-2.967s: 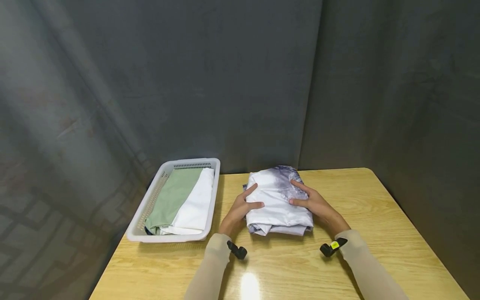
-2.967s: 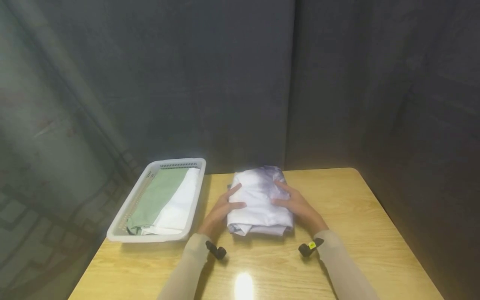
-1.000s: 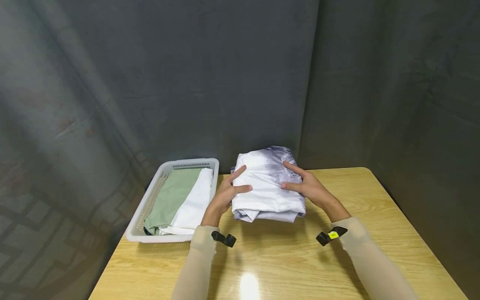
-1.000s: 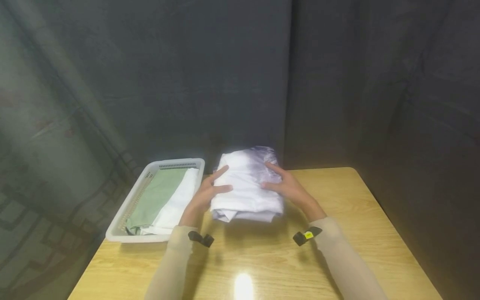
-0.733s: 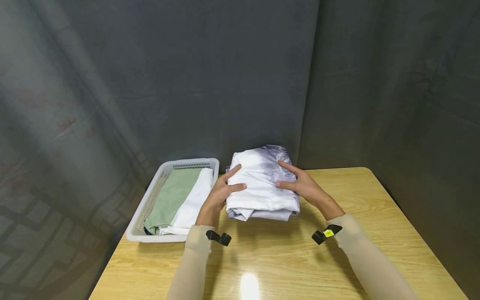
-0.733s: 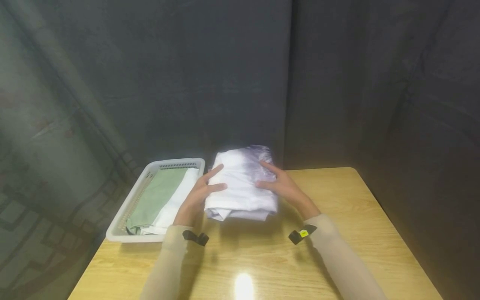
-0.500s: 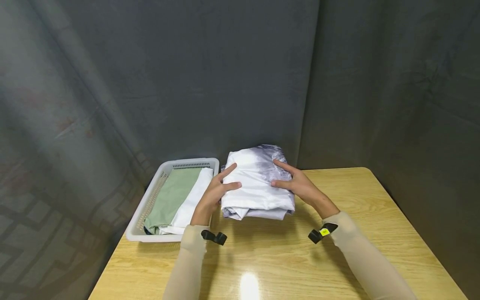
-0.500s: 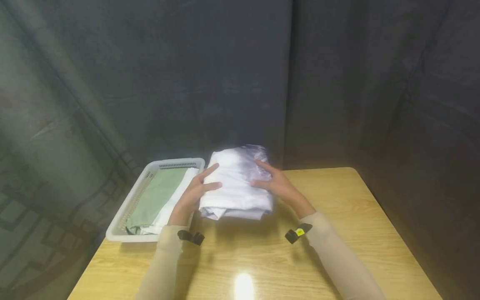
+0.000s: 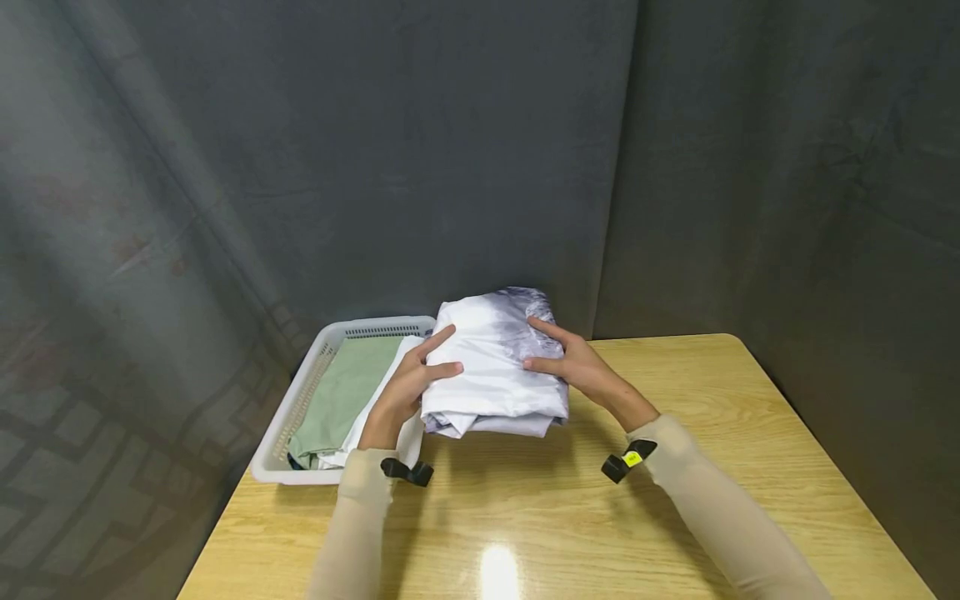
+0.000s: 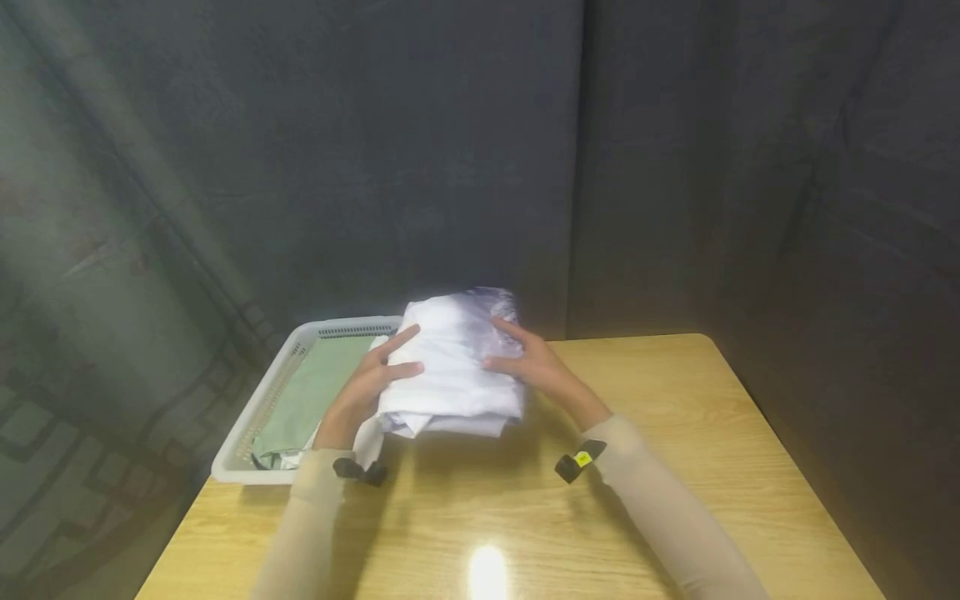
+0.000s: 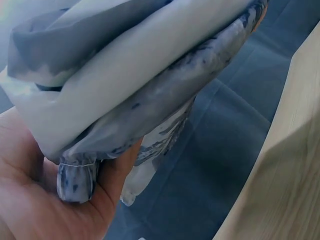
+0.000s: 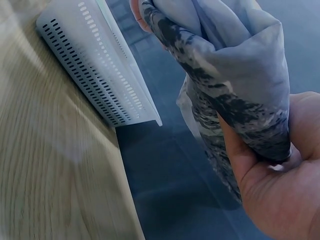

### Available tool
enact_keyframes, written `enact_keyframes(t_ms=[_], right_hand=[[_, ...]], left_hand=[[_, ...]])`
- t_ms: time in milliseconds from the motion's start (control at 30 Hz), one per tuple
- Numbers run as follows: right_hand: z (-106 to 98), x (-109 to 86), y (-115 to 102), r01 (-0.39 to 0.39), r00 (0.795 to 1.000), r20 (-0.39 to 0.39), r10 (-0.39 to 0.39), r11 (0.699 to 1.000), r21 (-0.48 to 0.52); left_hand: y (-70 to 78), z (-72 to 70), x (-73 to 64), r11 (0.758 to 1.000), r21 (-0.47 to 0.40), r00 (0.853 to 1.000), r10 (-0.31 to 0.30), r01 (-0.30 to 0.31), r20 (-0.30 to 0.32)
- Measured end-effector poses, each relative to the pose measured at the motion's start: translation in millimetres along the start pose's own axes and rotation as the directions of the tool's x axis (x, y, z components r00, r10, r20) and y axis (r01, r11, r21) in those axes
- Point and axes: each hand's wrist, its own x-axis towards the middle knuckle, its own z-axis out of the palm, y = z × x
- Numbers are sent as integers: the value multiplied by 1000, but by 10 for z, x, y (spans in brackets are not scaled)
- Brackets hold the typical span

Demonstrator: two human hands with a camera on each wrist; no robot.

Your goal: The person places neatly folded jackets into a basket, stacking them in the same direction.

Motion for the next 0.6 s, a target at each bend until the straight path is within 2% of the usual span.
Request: enact_keyframes(t_ms=[367, 600], right_hand=[[148, 112, -36, 8, 1000, 29, -8, 1000, 18], [255, 151, -51, -6, 999, 36, 6, 1000, 15]], left_hand=[[-34, -208, -26, 999, -37, 999, -32, 32, 11], [-53, -287, -83, 995, -82, 998, -55, 57, 20]])
